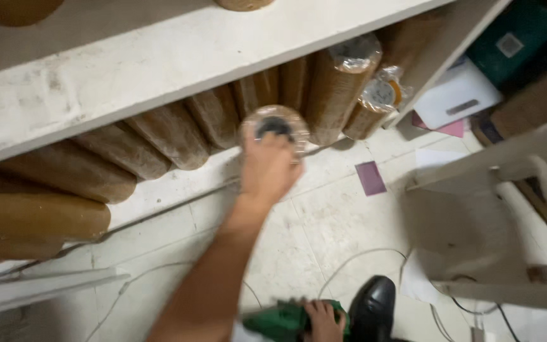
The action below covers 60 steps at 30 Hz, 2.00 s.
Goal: The person cleans a roll of packaging tape with a cloth and places it back onto a shelf.
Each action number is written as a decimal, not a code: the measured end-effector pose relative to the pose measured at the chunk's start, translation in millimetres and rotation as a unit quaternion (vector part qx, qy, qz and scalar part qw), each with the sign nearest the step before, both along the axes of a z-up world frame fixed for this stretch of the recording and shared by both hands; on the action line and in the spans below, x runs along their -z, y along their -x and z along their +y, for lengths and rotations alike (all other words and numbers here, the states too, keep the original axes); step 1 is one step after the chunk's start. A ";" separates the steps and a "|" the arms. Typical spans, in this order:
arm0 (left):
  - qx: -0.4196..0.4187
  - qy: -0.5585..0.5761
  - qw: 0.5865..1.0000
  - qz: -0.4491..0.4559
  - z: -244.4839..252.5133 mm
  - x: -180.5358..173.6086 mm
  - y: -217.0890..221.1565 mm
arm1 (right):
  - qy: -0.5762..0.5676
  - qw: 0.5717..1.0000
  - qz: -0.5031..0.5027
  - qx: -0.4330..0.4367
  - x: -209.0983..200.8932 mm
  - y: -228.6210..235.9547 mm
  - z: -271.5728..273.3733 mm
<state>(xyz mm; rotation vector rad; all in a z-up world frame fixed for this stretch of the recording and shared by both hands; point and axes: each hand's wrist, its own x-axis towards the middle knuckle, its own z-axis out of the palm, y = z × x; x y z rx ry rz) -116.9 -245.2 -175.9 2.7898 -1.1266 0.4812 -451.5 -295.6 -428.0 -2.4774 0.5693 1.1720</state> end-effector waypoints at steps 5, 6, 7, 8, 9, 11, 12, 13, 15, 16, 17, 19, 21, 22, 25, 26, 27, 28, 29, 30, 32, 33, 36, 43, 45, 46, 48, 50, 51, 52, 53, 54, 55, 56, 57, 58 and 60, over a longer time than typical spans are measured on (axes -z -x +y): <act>-0.060 0.129 0.988 0.067 61.7 3.5 37.0 | -0.073 0.956 -0.211 0.189 34.1 7.7 -31.6; -0.094 0.154 0.980 0.090 73.4 4.7 45.5 | -0.133 0.912 -0.310 0.234 33.1 1.4 -38.2; -0.131 0.179 0.969 0.112 86.6 6.4 55.5 | -0.191 0.853 -0.403 0.273 32.1 -4.4 -45.6; -0.134 0.178 0.968 0.114 94.8 5.9 65.5 | -0.192 0.854 -0.400 0.271 30.2 -7.0 -48.8; -0.164 0.186 0.955 0.163 104.6 7.6 77.3 | -0.186 0.832 -0.412 0.322 29.0 -7.2 -51.3; -0.202 0.190 0.935 0.221 124.9 16.2 97.6 | -0.178 0.814 -0.410 0.370 -13.5 -20.3 -44.7; -0.199 0.216 0.925 0.240 134.6 22.2 107.3 | -0.223 0.792 -0.371 0.432 -58.7 -26.8 -37.2; -0.195 0.244 0.915 0.254 143.7 27.4 116.1 | -0.266 0.761 -0.332 0.490 -105.6 -30.4 -30.9; -0.217 0.235 0.909 0.268 155.0 49.9 133.0 | -0.265 0.753 -0.316 0.513 -124.6 -22.6 -17.2; -0.230 0.229 0.904 0.277 159.9 58.8 138.2 | -0.265 0.739 -0.308 0.538 -135.8 -22.9 -11.3; -0.236 0.230 0.903 0.277 162.8 57.7 147.6 | -0.266 0.742 -0.305 0.534 -127.5 -22.9 -12.4; -0.227 0.225 0.906 0.278 166.4 53.6 165.1 | -0.254 0.765 -0.311 0.503 -112.5 -23.1 -15.5; -0.230 0.220 0.904 0.287 173.9 69.7 173.8 | -0.267 0.765 -0.322 0.489 -131.5 -29.2 -4.2; -0.229 0.214 0.902 0.296 176.6 77.3 177.0 | -0.279 0.763 -0.334 0.478 -141.3 -32.9 0.8; -0.224 0.165 0.899 0.337 181.6 80.0 183.0 | -0.352 0.744 -0.387 0.417 -165.4 -38.3 10.6; -0.221 0.166 0.900 0.338 183.4 78.0 180.9 | -0.350 0.743 -0.389 0.418 -162.1 -41.4 13.3; -0.218 0.148 0.902 0.342 183.6 76.7 179.1 | -0.360 0.746 -0.408 0.384 -158.8 -43.7 14.8; -0.216 0.130 0.904 0.345 184.0 75.3 177.5 | -0.369 0.748 -0.427 0.349 -155.5 -45.7 16.2; -0.211 0.132 0.905 0.346 181.4 74.8 176.6 | -0.365 0.747 -0.430 0.351 -161.1 -48.4 21.3; -0.215 0.102 0.902 0.359 178.9 74.2 176.2 | -0.365 0.755 -0.434 0.331 -166.7 -50.7 26.6; -0.216 0.072 0.899 0.373 173.9 70.7 179.3 | -0.362 0.762 -0.438 0.313 -167.8 -52.1 34.0; -0.220 0.071 0.900 0.369 169.8 67.6 180.1 | -0.361 0.764 -0.439 0.305 -163.7 -53.4 34.6; -0.219 0.076 0.900 0.368 158.3 59.5 183.8 | -0.357 0.781 -0.415 0.299 -160.9 -57.6 37.4; -0.215 0.049 0.910 0.350 141.5 46.5 205.1 | -0.370 0.782 -0.389 0.316 -152.8 -63.0 50.6; -0.216 0.054 0.910 0.350 144.5 51.9 201.9 | -0.378 0.773 -0.414 0.297 -154.4 -71.1 45.4; -0.217 0.058 0.909 0.352 146.6 55.9 201.3 | -0.385 0.765 -0.436 0.277 -153.7 -74.4 43.4; -0.231 0.051 0.906 0.351 146.2 57.7 199.2 | -0.342 0.800 -0.418 0.260 -178.2 -78.0 43.7; -0.245 0.042 0.900 0.358 147.7 50.3 209.0 | -0.296 0.836 -0.392 0.243 -193.8 -74.1 47.4; -0.247 0.051 0.902 0.350 145.5 40.6 210.6 | -0.279 0.851 -0.372 0.246 -198.4 -76.5 47.8; -0.249 0.060 0.904 0.341 143.9 31.4 211.7 | -0.261 0.864 -0.351 0.249 -202.6 -79.3 48.6; -0.248 0.062 0.903 0.346 145.1 46.2 207.5 | -0.257 0.866 -0.348 0.249 -203.1 -81.4 46.4; -0.255 0.059 0.910 0.323 148.0 62.0 203.6 | -0.265 0.867 -0.346 0.240 -202.8 -83.6 45.9; -0.266 0.055 0.914 0.300 155.2 78.3 202.9 | -0.274 0.870 -0.340 0.229 -202.0 -84.1 49.6; -0.268 0.056 0.911 0.308 151.0 76.9 210.0 | -0.272 0.874 -0.333 0.228 -201.3 -81.2 50.1; -0.276 0.057 0.906 0.315 148.5 72.2 209.9 | -0.326 0.833 -0.351 0.277 -202.5 -84.3 52.4; -0.283 0.058 0.901 0.322 145.8 65.7 208.3 | -0.378 0.786 -0.367 0.325 -205.4 -88.9 54.5; -0.271 0.047 0.907 0.320 144.4 63.7 209.6 | -0.349 0.798 -0.343 0.353 -202.8 -86.1 44.6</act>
